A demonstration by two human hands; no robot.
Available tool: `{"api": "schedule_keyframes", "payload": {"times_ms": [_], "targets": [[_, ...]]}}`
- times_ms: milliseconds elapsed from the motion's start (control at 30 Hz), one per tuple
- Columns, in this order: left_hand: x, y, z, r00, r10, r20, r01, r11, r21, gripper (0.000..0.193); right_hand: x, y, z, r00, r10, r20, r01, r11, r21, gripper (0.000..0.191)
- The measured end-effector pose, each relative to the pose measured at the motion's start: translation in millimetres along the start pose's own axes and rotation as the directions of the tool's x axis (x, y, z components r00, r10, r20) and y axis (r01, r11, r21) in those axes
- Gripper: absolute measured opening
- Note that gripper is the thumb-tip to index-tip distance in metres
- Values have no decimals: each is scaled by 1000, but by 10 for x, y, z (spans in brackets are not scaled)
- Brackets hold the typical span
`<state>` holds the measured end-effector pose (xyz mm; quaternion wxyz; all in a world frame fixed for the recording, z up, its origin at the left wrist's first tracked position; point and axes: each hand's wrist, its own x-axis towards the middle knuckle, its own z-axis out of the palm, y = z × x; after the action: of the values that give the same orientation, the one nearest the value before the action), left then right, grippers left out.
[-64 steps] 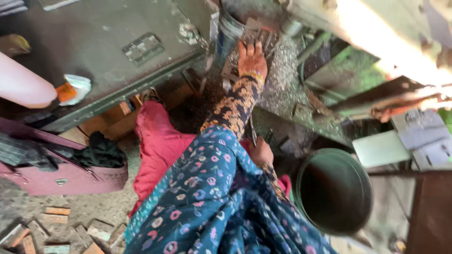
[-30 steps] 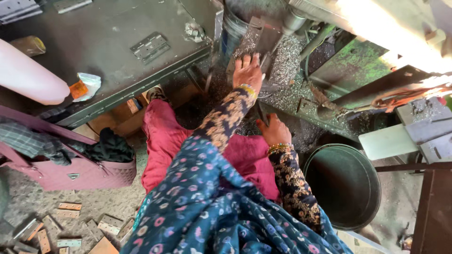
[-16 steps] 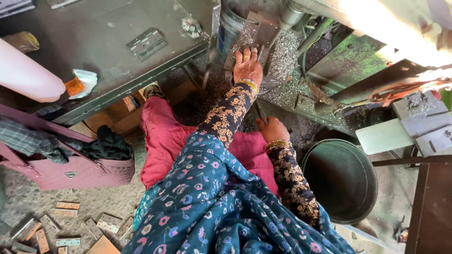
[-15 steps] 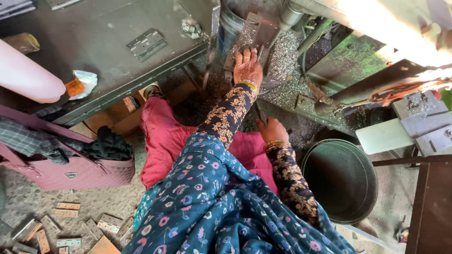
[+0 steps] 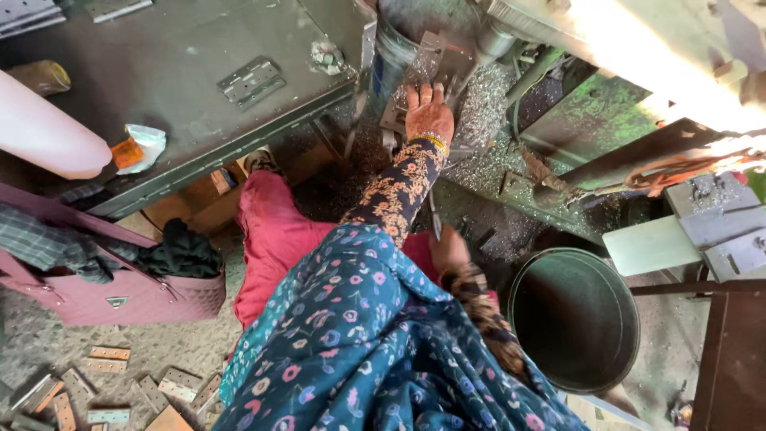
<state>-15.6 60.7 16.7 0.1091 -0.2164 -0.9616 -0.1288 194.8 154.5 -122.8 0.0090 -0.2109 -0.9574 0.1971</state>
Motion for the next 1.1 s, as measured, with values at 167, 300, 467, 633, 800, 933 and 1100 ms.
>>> {"api": "schedule_keyframes", "payload": {"times_ms": [167,300,467,633,800,933,1100], "targets": [[85,5,0,998,19,55,-17,999,-33,35,-4,29,6,999,-35,-13,36,996,82,50],[145,7,4,999,-10,53,7,999,46,38,20,31,-39,985,126,120,-114,989,-97,54],[203,22,17,999,-40,-19,40,999,-1,42,20,65,41,1000,21,-18,-20,1000,18,54],[234,50,-12,994,-52,-100,50,998,-24,45,18,80,-16,986,104,130,-98,994,-49,54],[239,96,-103,998,-66,20,64,995,71,40,-4,-14,-165,991,98,92,-92,993,-77,54],[217,125,-192,997,-10,-81,7,999,-37,38,-124,-119,-140,996,69,55,-69,998,-7,51],[181,125,-249,992,-30,-122,28,999,-18,39,-82,-112,-240,997,44,56,-42,999,-35,50]]}}
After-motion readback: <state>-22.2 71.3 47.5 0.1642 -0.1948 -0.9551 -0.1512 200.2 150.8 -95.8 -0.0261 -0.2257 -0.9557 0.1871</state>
